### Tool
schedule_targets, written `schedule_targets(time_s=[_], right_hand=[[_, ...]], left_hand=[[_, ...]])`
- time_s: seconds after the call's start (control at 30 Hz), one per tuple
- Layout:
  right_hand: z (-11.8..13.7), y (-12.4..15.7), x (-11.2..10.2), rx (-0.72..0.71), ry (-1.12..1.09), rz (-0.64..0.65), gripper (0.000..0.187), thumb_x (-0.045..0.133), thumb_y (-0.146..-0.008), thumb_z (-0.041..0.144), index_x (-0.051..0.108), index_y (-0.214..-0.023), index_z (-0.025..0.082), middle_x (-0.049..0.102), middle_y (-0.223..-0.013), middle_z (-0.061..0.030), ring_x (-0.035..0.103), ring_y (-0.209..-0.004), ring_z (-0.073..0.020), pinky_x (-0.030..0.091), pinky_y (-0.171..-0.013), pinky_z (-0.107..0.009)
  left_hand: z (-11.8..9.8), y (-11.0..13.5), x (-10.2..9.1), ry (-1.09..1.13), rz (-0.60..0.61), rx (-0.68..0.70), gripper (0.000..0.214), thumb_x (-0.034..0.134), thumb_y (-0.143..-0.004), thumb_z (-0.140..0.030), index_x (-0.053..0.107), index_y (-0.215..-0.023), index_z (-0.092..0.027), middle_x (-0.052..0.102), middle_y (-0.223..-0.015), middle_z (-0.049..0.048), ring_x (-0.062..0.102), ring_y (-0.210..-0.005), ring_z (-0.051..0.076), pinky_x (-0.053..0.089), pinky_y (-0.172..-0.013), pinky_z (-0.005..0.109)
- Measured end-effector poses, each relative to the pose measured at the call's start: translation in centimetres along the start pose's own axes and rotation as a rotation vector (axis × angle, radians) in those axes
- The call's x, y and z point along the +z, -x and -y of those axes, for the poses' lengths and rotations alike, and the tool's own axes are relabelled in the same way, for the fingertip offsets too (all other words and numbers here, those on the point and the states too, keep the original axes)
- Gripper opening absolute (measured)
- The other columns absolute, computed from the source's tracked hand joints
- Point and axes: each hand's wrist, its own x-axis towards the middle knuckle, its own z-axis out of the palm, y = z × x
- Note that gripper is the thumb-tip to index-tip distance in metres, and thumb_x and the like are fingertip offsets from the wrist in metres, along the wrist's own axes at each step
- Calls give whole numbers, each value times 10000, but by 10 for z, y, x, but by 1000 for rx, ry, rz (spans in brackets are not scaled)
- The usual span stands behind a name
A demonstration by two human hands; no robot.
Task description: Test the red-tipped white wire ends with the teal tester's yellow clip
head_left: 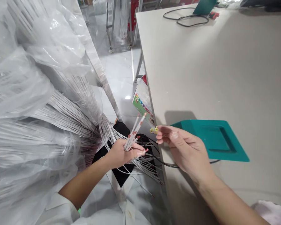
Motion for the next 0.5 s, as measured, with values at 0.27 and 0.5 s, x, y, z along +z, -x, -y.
schedule_targets(time_s=[0.27,0.5], right_hand=[[6,8,25,-239,381,219,108,609,-790,274,688,-858,246,683,-784,-36,629,-703,-159,522,-626,-291],[-4,12,32,-210,521,192,146,560,-821,251,652,-714,212,636,-683,-19,580,-628,-136,458,-576,-260]], left_hand=[[-2,-3,4,-91,43,132,182,589,-740,-276,688,-759,-125,522,-533,-5,449,-499,93,362,-475,205],[9,-9,8,-101,106,142,174,615,-718,-245,567,-582,-147,455,-491,-48,423,-482,80,345,-493,203]])
